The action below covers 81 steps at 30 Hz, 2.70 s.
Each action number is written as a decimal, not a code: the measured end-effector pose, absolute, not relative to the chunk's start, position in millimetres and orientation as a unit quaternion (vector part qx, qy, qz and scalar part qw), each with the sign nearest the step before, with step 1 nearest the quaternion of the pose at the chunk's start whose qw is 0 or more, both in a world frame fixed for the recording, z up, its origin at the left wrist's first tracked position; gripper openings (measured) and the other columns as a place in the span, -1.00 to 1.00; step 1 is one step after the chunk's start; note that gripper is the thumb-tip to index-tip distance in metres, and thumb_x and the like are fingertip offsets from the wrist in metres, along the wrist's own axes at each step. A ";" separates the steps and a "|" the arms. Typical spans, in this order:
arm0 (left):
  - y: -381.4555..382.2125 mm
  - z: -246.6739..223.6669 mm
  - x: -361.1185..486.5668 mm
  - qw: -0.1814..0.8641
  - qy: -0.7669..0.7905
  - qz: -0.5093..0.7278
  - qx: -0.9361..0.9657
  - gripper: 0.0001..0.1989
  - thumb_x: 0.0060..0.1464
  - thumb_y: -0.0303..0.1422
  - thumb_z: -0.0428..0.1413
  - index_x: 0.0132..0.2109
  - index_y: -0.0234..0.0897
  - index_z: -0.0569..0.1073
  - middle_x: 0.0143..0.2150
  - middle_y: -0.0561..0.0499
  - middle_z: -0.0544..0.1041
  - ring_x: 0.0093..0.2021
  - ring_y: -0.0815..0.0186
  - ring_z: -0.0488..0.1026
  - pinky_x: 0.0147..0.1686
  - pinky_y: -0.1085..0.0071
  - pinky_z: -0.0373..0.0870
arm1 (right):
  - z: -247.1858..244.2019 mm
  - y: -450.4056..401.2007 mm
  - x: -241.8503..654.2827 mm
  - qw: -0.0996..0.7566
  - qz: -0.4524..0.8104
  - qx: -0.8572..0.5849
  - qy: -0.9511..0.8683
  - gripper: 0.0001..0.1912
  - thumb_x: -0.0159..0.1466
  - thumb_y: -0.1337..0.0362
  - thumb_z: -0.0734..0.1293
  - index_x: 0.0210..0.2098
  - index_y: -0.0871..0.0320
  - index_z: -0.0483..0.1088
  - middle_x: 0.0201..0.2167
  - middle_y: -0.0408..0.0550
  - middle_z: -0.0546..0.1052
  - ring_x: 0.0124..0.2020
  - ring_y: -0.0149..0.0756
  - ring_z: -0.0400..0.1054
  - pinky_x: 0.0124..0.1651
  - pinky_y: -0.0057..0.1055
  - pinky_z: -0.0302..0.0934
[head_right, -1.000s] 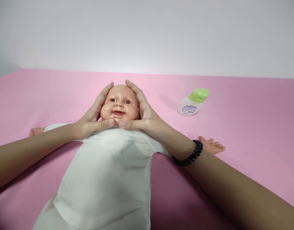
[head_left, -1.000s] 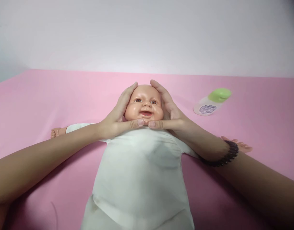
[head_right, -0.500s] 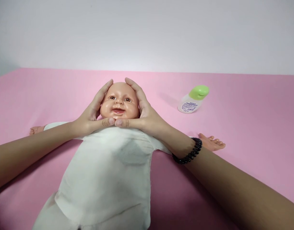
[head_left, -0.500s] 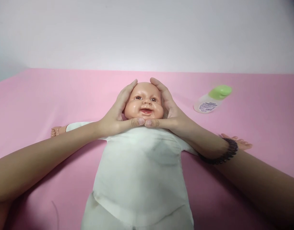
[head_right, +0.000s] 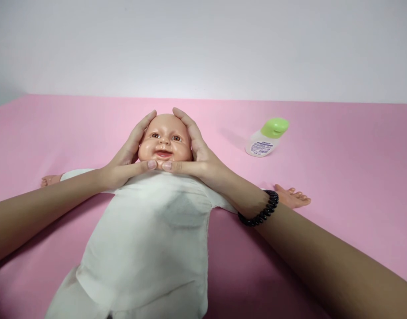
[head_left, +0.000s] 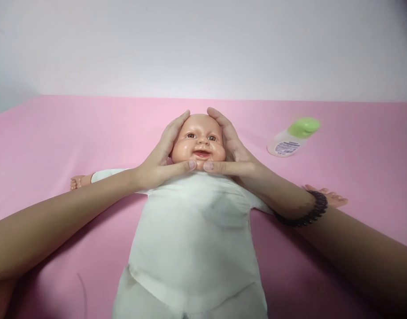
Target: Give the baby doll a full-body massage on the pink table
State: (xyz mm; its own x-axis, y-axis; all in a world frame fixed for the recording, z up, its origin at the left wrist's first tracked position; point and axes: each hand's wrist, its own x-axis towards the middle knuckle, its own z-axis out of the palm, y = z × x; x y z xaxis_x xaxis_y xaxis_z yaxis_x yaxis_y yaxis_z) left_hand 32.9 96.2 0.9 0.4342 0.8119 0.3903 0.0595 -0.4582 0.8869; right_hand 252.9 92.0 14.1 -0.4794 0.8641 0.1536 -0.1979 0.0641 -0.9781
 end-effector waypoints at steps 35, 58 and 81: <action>102.6 -7.2 29.8 0.385 0.277 0.425 0.771 -0.09 0.19 0.02 0.29 0.52 0.17 0.00 0.61 0.02 -0.08 0.59 -0.23 -0.17 0.49 -0.29 0.04 | 12.3 94.0 255.6 0.394 0.612 -0.275 -0.628 0.12 0.16 0.15 0.58 0.49 -0.41 -0.12 0.52 -0.24 0.13 0.45 0.04 0.22 0.38 0.07 0.32; 108.7 -11.5 26.6 0.323 0.269 0.407 0.811 -0.11 0.26 0.10 0.17 0.54 0.20 -0.11 0.61 0.01 -0.10 0.58 -0.24 -0.12 0.45 -0.34 0.13 | 6.0 98.9 258.3 0.380 0.510 -0.282 -0.718 0.02 0.28 0.03 0.46 0.51 -0.41 -0.22 0.51 -0.21 0.14 0.41 0.05 0.28 0.28 0.11 0.43; 108.9 -8.5 23.1 0.348 0.267 0.402 0.804 -0.12 0.23 0.06 0.21 0.53 0.19 -0.05 0.61 0.03 -0.11 0.58 -0.22 -0.12 0.47 -0.31 0.08 | 10.3 96.2 256.0 0.390 0.603 -0.272 -0.640 0.03 0.23 0.14 0.49 0.49 -0.40 -0.15 0.52 -0.23 0.16 0.43 0.05 0.25 0.36 0.12 0.34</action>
